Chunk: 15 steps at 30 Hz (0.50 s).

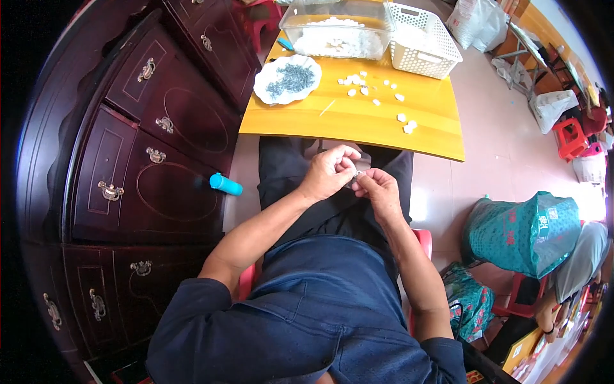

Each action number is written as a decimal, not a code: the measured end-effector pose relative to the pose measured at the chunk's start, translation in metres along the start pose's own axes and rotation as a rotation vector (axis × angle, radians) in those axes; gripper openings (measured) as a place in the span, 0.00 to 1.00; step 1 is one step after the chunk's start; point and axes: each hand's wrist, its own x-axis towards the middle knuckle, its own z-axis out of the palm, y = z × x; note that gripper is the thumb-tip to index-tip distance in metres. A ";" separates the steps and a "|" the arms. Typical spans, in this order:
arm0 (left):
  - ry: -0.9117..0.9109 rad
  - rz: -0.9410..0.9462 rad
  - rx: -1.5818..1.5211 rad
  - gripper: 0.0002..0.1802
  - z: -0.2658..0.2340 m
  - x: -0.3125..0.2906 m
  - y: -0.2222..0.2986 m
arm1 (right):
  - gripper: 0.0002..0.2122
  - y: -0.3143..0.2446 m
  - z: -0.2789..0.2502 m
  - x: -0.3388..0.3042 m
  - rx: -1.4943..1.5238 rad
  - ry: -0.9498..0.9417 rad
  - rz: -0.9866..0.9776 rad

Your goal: The person is manually assembling small white plastic components by inserting metal pins.

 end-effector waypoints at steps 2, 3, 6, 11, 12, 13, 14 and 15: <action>-0.006 -0.022 0.008 0.12 0.000 0.001 0.003 | 0.06 0.001 0.000 0.000 0.027 0.007 -0.006; -0.007 -0.033 0.009 0.12 -0.001 0.001 0.003 | 0.06 0.001 0.000 0.001 0.031 0.008 0.004; -0.066 -0.100 0.008 0.14 -0.004 0.004 0.006 | 0.05 -0.003 0.000 0.001 0.063 0.020 0.029; -0.155 -0.073 0.037 0.12 -0.014 0.023 0.026 | 0.04 -0.019 -0.001 0.000 0.122 0.066 0.033; -0.154 -0.079 0.037 0.12 -0.019 0.031 0.027 | 0.04 -0.022 -0.004 0.000 0.124 0.065 0.039; -0.141 -0.046 0.121 0.11 -0.025 0.044 0.028 | 0.04 -0.027 -0.008 0.001 0.144 0.076 0.032; -0.126 -0.015 0.206 0.10 -0.031 0.056 0.028 | 0.04 -0.032 -0.010 0.002 0.165 0.086 0.027; -0.089 -0.035 0.198 0.07 -0.036 0.070 0.027 | 0.04 -0.039 -0.011 0.002 0.182 0.104 0.025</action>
